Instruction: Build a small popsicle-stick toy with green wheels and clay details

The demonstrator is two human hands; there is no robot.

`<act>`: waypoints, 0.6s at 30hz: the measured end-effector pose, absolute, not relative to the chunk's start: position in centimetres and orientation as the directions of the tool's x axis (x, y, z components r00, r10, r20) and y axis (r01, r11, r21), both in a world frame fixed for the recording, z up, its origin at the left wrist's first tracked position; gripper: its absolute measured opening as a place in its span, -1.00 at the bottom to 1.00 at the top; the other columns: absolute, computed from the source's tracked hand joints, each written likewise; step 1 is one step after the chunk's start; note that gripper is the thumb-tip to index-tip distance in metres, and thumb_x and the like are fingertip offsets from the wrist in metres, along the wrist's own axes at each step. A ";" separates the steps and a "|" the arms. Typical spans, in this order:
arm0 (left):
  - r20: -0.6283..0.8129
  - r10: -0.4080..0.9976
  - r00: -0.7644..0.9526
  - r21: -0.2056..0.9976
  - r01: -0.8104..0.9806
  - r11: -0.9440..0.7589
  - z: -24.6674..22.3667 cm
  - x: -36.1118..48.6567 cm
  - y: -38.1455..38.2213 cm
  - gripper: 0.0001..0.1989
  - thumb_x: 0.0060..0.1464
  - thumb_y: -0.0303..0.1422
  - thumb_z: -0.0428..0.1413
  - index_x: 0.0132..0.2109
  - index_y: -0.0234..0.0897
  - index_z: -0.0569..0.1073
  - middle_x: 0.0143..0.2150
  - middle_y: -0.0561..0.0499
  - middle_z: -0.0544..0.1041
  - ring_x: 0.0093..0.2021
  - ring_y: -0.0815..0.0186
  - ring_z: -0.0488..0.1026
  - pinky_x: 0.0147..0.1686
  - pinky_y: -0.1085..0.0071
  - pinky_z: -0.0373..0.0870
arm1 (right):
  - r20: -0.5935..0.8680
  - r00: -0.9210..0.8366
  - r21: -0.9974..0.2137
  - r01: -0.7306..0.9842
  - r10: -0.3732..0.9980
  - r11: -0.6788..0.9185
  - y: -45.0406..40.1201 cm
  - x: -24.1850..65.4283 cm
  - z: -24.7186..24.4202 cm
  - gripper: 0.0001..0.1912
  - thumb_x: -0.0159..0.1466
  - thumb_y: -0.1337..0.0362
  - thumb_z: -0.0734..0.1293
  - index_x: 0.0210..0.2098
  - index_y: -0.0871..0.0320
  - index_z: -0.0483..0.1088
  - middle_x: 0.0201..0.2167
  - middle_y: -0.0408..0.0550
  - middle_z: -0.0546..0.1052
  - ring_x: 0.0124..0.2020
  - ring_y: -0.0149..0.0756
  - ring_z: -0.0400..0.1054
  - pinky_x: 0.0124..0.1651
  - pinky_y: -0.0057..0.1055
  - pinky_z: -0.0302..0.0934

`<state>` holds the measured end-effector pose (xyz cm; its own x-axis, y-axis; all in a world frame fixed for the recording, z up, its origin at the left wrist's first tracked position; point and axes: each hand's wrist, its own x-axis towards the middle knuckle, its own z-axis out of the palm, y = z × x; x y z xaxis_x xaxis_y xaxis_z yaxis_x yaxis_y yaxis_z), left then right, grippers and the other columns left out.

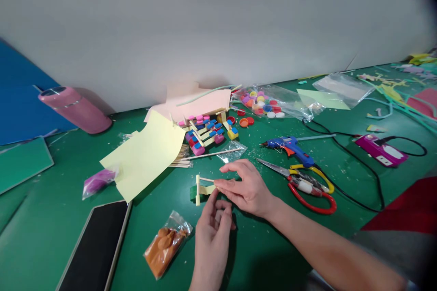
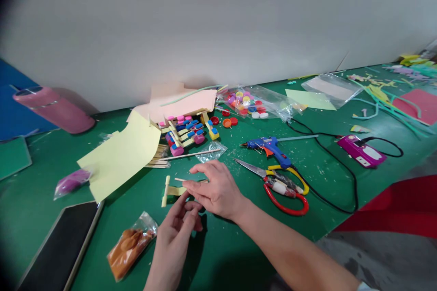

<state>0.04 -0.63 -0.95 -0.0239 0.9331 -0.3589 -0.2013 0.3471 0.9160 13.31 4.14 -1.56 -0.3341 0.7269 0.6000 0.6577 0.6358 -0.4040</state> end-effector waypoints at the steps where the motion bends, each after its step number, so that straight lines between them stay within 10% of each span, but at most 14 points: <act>1: -0.364 0.931 -0.028 0.914 -0.206 0.351 -0.9 0.0 -0.6 -0.49 -0.10 -0.31 0.19 0.04 -0.31 0.35 -0.41 0.08 0.46 -0.56 0.47 0.33 -0.54 0.52 0.29 | 0.599 -0.334 -0.405 0.657 0.728 0.636 4.2 13.3 -1.6 -0.78 0.21 0.30 0.27 -0.17 -0.02 0.46 -0.10 -0.04 0.37 -0.12 -0.19 0.21 -0.13 -0.20 0.19; 18: -0.345 0.938 -0.018 0.922 -0.191 0.336 -1.3 -0.1 -0.7 -0.53 -0.07 -0.31 0.17 0.03 -0.30 0.35 -0.42 0.08 0.46 -0.57 0.46 0.34 -0.53 0.51 0.30 | 0.597 -0.321 -0.449 0.626 0.735 0.638 4.0 13.4 -1.4 -0.80 0.21 0.31 0.27 -0.19 0.05 0.48 -0.10 -0.01 0.35 -0.12 -0.19 0.21 -0.12 -0.20 0.19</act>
<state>-0.08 -0.70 -1.32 -0.0176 0.9383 -0.3453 -0.1913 0.3358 0.9223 13.37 4.05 -1.38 -0.3211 0.7351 0.5971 0.6259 0.6379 -0.4488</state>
